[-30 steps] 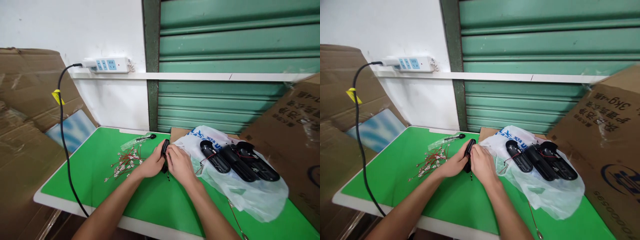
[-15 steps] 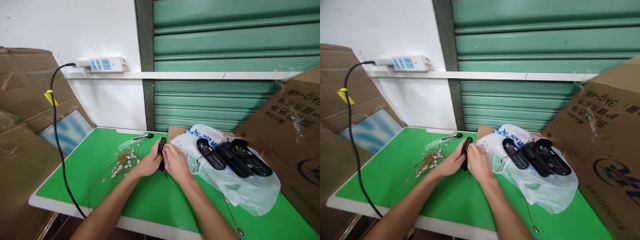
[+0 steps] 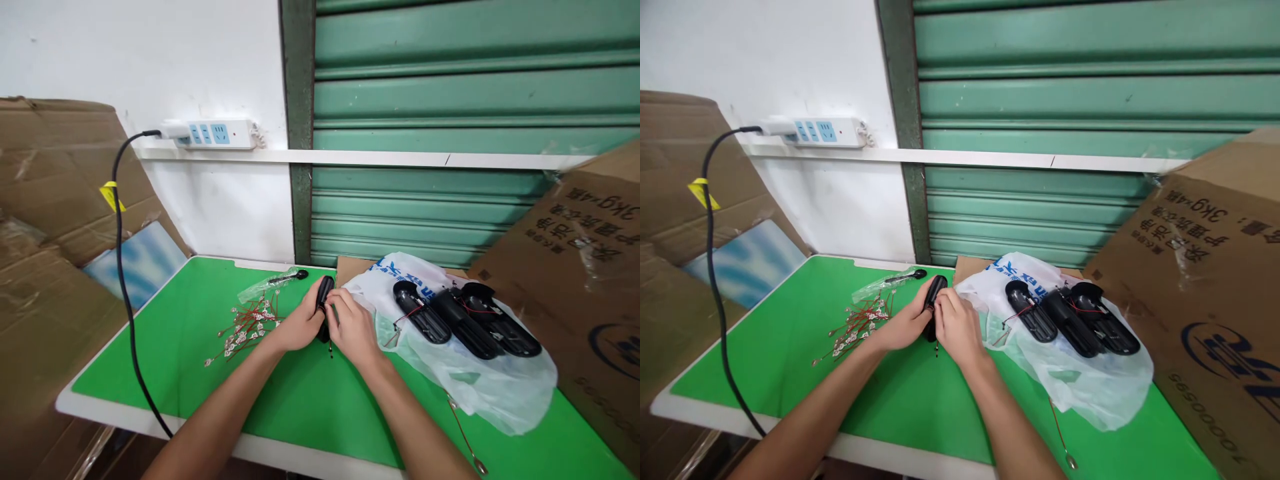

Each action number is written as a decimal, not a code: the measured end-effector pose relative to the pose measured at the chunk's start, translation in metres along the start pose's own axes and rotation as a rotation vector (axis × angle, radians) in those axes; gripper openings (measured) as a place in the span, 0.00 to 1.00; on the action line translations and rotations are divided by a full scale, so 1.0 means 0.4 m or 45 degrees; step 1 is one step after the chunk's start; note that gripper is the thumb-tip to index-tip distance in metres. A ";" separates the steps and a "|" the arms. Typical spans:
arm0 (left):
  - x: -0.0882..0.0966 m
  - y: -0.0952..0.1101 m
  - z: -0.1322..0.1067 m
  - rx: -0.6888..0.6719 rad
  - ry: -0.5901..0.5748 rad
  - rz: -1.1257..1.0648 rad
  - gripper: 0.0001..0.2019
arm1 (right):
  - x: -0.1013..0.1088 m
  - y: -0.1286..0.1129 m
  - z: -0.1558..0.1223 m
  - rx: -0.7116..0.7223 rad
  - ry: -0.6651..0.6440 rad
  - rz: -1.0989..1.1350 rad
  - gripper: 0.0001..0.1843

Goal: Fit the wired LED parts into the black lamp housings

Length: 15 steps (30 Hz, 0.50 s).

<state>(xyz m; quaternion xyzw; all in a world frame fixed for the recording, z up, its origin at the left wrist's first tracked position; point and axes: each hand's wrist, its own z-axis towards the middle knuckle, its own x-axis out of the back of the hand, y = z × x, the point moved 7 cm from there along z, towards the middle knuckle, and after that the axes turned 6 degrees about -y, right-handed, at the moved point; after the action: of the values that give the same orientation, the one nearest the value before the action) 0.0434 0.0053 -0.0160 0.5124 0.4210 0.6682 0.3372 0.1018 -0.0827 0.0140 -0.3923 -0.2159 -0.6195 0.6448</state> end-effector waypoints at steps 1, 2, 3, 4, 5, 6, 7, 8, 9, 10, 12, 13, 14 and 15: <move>-0.001 -0.002 0.000 -0.003 0.011 0.004 0.36 | -0.002 -0.001 0.000 -0.001 -0.006 -0.019 0.08; -0.002 -0.004 0.000 -0.005 0.024 0.015 0.36 | -0.005 -0.002 0.000 -0.003 -0.016 -0.032 0.08; -0.004 -0.007 0.000 -0.007 0.037 0.027 0.36 | -0.006 -0.002 0.001 -0.005 -0.023 -0.030 0.09; -0.005 -0.009 0.000 -0.010 0.049 0.031 0.36 | -0.005 -0.002 0.002 -0.007 -0.018 -0.007 0.08; -0.005 -0.010 0.001 -0.015 0.062 0.024 0.36 | -0.001 -0.001 0.004 -0.013 0.001 0.035 0.08; -0.003 -0.011 0.001 -0.024 0.075 0.006 0.36 | 0.004 0.002 0.006 -0.022 0.029 0.090 0.08; -0.001 -0.010 0.002 -0.033 0.085 -0.020 0.36 | 0.010 0.005 0.007 -0.032 0.060 0.149 0.07; 0.001 -0.008 0.003 -0.038 0.092 -0.050 0.35 | 0.017 0.009 0.009 -0.040 0.087 0.203 0.07; 0.003 -0.007 0.003 -0.037 0.094 -0.076 0.35 | 0.023 0.013 0.009 -0.046 0.105 0.244 0.07; 0.005 -0.005 0.003 -0.032 0.093 -0.094 0.35 | 0.027 0.017 0.010 -0.049 0.109 0.274 0.06; 0.004 -0.001 0.002 -0.017 0.078 -0.104 0.34 | 0.031 0.022 0.009 -0.053 0.080 0.301 0.05; 0.002 0.001 0.001 -0.012 0.068 -0.098 0.34 | 0.032 0.024 0.008 -0.058 0.062 0.296 0.05; 0.001 0.005 -0.001 -0.011 0.062 -0.084 0.34 | 0.033 0.026 0.006 -0.066 0.042 0.279 0.05; -0.001 0.008 -0.002 -0.012 0.060 -0.066 0.34 | 0.033 0.026 0.004 -0.074 0.021 0.255 0.05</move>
<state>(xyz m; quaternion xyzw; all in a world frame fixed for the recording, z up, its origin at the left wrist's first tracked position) 0.0425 0.0034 -0.0133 0.4840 0.4386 0.6731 0.3469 0.1142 -0.0903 0.0225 -0.4254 -0.1522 -0.5613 0.6934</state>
